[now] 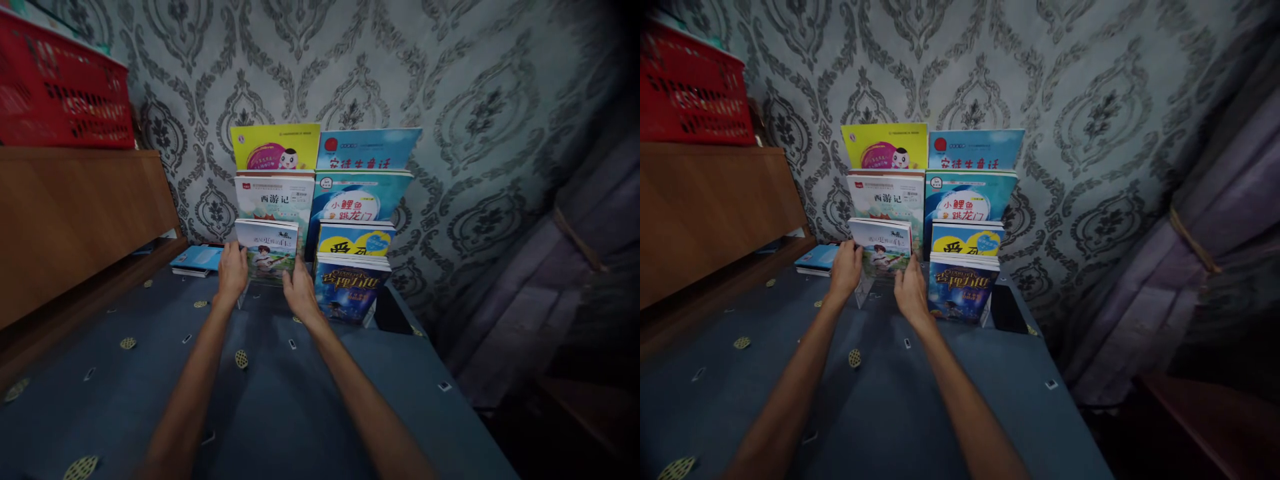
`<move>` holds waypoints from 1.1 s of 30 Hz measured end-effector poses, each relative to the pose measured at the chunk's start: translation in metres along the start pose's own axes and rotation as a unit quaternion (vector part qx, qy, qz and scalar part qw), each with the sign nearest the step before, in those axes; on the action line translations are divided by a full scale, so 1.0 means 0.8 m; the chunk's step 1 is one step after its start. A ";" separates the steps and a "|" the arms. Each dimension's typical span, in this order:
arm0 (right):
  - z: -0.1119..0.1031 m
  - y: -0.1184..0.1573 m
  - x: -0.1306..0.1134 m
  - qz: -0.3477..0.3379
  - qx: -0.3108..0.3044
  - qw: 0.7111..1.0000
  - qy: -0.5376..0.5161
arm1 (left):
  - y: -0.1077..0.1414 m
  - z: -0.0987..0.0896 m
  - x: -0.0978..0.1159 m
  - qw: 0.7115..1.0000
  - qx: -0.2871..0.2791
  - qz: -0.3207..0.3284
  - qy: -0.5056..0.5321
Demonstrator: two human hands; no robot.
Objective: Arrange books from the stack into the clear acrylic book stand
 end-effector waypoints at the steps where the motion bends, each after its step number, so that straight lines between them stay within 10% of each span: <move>1: 0.000 0.000 0.001 0.000 0.003 1.000 -0.001 | 0.000 0.001 0.001 1.000 -0.002 -0.003 -0.006; 33: 0.002 -0.002 0.006 -0.013 0.019 0.999 0.026 | -0.015 -0.004 0.013 0.995 -0.027 -0.030 -0.095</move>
Point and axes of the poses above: each hand's wrist, its own y-axis away from the middle knuckle, its own z-axis out of the palm, x = y × z, the point moved 5 cm from there along -y, towards the middle knuckle, and after that the axes turned 15 degrees about z, right-handed, at the moved point
